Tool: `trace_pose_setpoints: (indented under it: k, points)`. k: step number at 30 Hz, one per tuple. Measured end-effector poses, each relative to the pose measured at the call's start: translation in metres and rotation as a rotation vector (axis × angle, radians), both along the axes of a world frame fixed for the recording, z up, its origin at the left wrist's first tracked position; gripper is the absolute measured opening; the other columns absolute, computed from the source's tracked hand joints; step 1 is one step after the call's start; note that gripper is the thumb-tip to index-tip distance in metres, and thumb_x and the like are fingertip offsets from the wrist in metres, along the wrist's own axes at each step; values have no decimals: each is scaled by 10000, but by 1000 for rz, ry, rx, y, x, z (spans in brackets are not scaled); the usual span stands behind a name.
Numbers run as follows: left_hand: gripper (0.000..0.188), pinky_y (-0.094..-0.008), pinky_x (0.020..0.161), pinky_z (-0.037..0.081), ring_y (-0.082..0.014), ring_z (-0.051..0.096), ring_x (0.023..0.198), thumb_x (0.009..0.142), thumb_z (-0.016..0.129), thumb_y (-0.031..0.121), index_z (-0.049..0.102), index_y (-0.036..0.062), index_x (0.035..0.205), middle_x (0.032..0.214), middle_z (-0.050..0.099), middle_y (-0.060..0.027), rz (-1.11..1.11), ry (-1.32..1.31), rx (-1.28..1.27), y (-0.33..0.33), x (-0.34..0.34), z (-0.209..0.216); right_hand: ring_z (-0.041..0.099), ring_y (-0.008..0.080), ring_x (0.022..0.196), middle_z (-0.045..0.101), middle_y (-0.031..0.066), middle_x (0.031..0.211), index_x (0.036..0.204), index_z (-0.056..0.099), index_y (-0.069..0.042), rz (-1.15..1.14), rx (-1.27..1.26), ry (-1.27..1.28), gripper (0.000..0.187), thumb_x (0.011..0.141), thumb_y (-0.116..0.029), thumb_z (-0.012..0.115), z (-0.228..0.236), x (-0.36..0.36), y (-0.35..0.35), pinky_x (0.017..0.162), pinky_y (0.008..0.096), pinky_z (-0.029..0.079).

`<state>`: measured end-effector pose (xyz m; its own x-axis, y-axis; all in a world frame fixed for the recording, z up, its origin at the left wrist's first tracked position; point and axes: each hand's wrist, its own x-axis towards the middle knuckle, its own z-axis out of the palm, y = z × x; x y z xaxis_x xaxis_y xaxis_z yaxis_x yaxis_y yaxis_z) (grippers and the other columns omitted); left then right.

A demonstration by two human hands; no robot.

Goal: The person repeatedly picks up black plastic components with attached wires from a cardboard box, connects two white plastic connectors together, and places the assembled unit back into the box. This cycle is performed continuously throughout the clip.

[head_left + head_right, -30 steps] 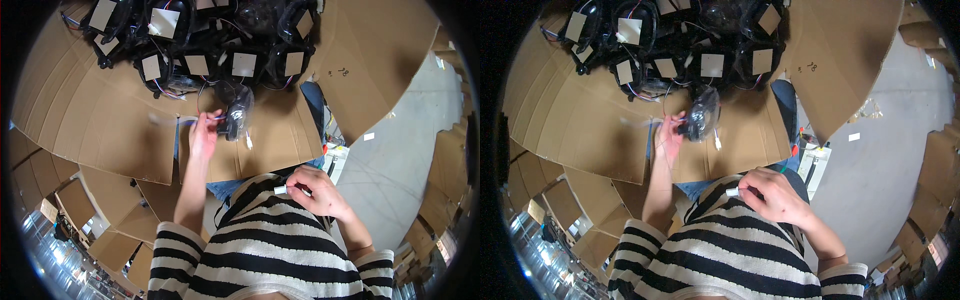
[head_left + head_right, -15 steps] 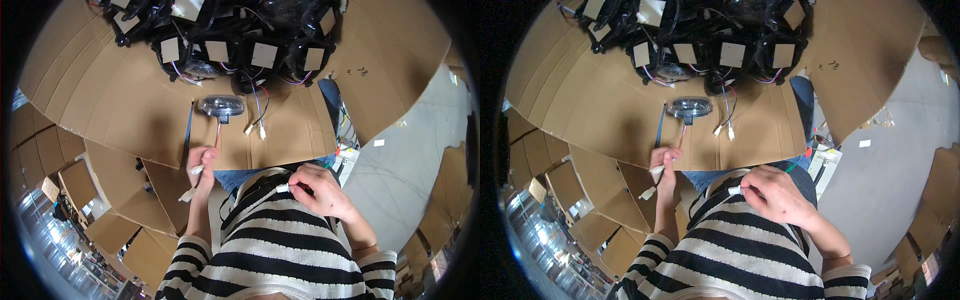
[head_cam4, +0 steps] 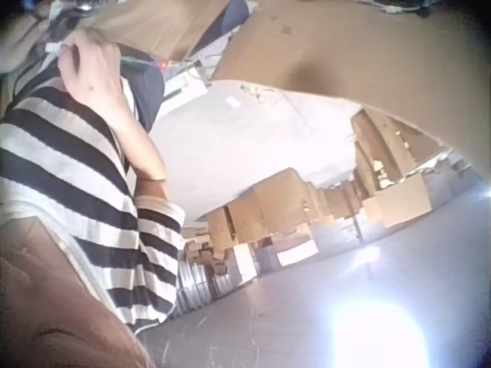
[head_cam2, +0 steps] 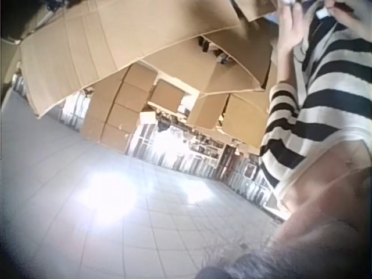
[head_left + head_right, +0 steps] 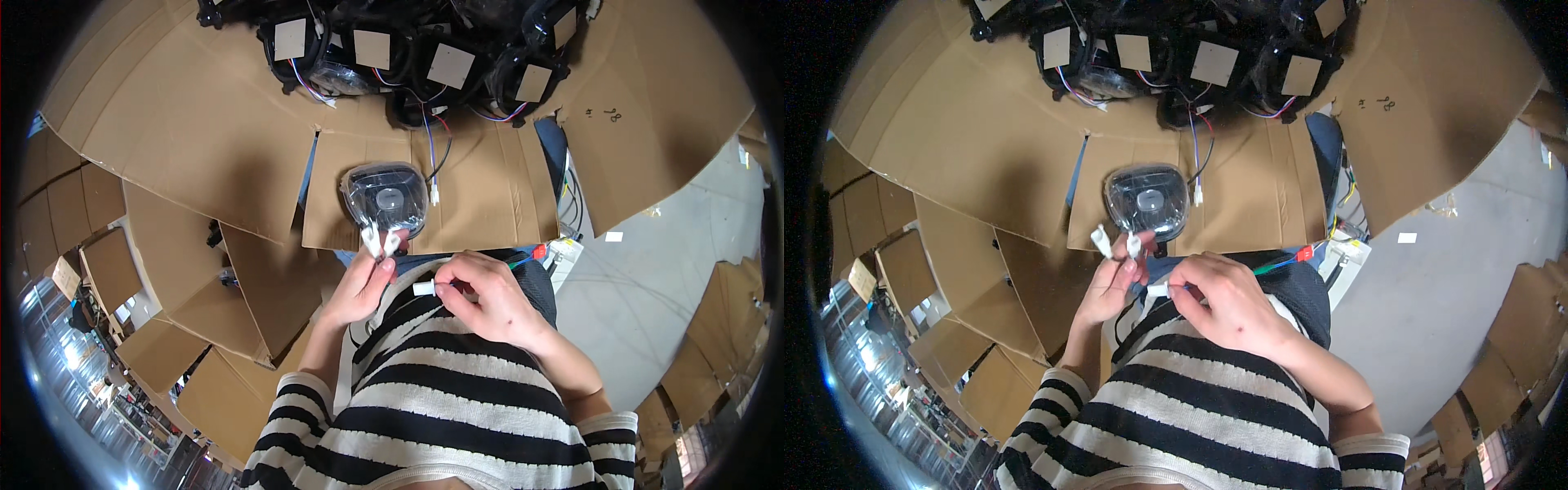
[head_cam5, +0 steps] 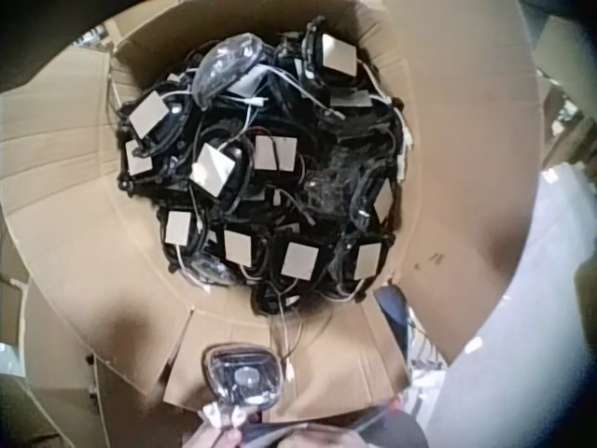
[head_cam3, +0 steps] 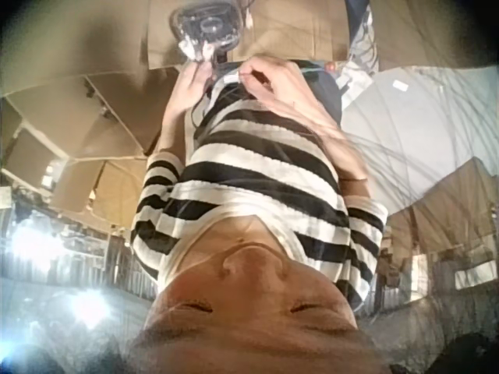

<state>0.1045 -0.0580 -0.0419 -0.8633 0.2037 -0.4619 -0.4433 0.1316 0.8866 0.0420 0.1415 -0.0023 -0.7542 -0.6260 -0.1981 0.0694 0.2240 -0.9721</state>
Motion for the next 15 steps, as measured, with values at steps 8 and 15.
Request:
trace_pose_setpoints:
  k: [8,15]
  points:
    - [238,-263,633,441,-181,568,686,781,521,10,554,-22,1015,793,587,-113,70,261,-159,9,2,5,469,54,539,525,29,620,792,522,14,-71,22,-227,51,783,-35,533,-9,-1,-6,495,204,397]
    - [370,-288,595,442,-222,558,649,662,525,-114,565,-15,1016,808,591,-142,104,614,-401,15,0,-1,433,41,504,492,17,574,772,516,9,-123,87,-257,62,781,-46,543,-7,0,-9,471,193,373]
